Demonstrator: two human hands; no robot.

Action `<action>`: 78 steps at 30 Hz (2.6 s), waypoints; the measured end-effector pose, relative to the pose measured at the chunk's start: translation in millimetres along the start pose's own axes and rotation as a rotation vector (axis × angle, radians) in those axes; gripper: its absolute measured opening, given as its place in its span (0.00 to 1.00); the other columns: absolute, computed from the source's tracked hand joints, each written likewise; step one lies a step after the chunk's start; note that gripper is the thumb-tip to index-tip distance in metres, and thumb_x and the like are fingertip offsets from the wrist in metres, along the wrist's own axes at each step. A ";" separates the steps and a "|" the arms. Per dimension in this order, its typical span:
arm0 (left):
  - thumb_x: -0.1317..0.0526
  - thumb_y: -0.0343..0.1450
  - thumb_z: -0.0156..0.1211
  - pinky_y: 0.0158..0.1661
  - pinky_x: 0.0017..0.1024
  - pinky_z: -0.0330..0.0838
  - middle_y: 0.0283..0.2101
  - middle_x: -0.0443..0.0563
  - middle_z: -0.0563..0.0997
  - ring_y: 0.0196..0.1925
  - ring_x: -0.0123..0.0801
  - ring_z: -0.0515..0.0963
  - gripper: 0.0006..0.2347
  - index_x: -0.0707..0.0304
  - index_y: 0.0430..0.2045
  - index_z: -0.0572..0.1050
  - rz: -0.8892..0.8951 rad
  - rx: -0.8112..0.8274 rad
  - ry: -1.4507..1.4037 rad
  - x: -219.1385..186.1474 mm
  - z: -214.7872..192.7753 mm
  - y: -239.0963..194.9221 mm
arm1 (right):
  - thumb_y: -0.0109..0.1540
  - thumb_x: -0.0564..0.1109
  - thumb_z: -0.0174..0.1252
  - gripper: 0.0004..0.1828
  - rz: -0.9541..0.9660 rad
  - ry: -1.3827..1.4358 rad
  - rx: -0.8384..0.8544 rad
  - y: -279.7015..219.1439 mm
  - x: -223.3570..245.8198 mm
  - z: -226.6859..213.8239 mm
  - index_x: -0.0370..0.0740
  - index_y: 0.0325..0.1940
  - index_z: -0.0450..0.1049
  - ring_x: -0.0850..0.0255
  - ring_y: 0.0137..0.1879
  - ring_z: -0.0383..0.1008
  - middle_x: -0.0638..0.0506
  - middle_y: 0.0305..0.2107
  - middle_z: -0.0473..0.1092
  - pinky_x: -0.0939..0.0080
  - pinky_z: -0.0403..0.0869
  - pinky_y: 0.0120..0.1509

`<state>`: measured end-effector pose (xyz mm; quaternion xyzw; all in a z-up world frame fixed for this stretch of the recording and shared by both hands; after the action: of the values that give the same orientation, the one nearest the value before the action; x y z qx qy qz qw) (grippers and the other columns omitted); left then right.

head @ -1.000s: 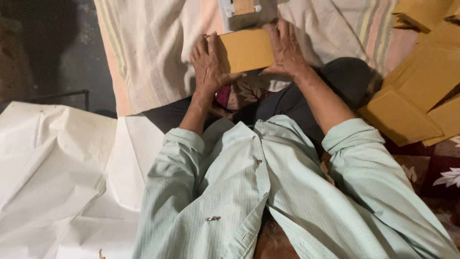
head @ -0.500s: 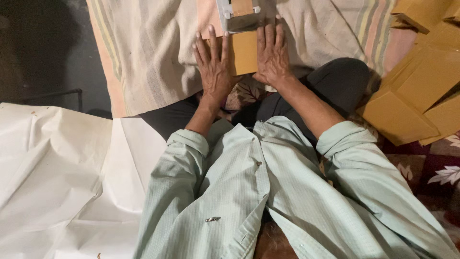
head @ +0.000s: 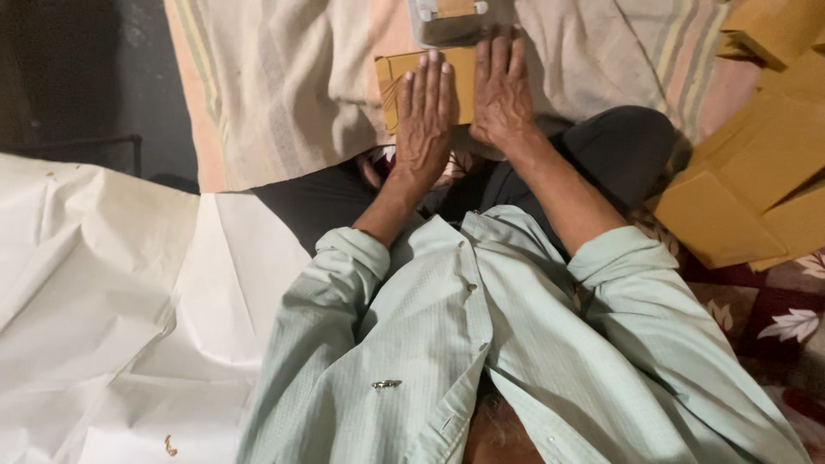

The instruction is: The person assembles small cardboard boxes by folding flaps and sealing them with packing tape. They repeatedly pick up flat-packed boxes, fold them into shape, apply tape to the seams, and place the finished boxes aside.

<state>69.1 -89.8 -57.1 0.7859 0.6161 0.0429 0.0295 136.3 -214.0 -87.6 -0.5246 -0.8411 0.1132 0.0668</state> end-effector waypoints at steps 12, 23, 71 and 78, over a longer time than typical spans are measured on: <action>0.55 0.70 0.63 0.77 0.51 0.33 0.76 0.76 0.42 0.80 0.59 0.39 0.41 0.81 0.72 0.45 -0.059 -0.052 -0.397 14.6 -27.1 -5.5 | 0.44 0.52 0.75 0.70 -0.010 0.017 -0.154 -11.3 2.2 -18.4 0.22 0.79 0.41 0.28 0.78 0.38 0.26 0.72 0.42 0.38 0.47 0.83; 0.61 0.73 0.63 0.78 0.54 0.34 0.77 0.78 0.41 0.81 0.63 0.37 0.38 0.82 0.73 0.45 -0.115 -0.183 -0.286 60.7 -22.7 8.8 | 0.47 0.50 0.73 0.68 -0.064 0.016 -0.184 -5.6 -2.9 -3.5 0.17 0.79 0.44 0.28 0.78 0.40 0.22 0.71 0.44 0.35 0.38 0.85; 0.56 0.69 0.70 0.53 0.43 0.79 0.61 0.64 0.68 0.57 0.54 0.79 0.32 0.54 0.67 0.60 -0.242 -0.194 -1.002 95.6 -24.4 34.8 | 0.73 0.48 0.68 0.20 -0.185 1.126 -0.571 -22.2 -57.4 -58.2 0.39 0.60 0.66 0.61 0.54 0.79 0.49 0.47 0.74 0.59 0.79 0.55; 0.39 0.74 0.66 0.70 0.61 0.53 0.75 0.72 0.49 0.75 0.62 0.52 0.41 0.56 0.76 0.49 -0.337 -0.280 -0.547 68.7 17.8 19.0 | 0.76 0.47 0.61 0.18 0.028 0.672 -0.757 2.5 -45.4 -15.4 0.35 0.64 0.66 0.46 0.63 0.67 0.41 0.58 0.66 0.43 0.69 0.66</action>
<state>105.6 -27.5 -70.8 0.6438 0.6945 -0.0908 0.3080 162.0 -251.9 -73.1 -0.5309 -0.7481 -0.3736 0.1374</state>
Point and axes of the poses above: each hand's wrist, its own y-axis towards the middle knuckle, its own z-axis out of the palm, x = y × z, the point moved 5 cm from there along y, towards the middle knuckle
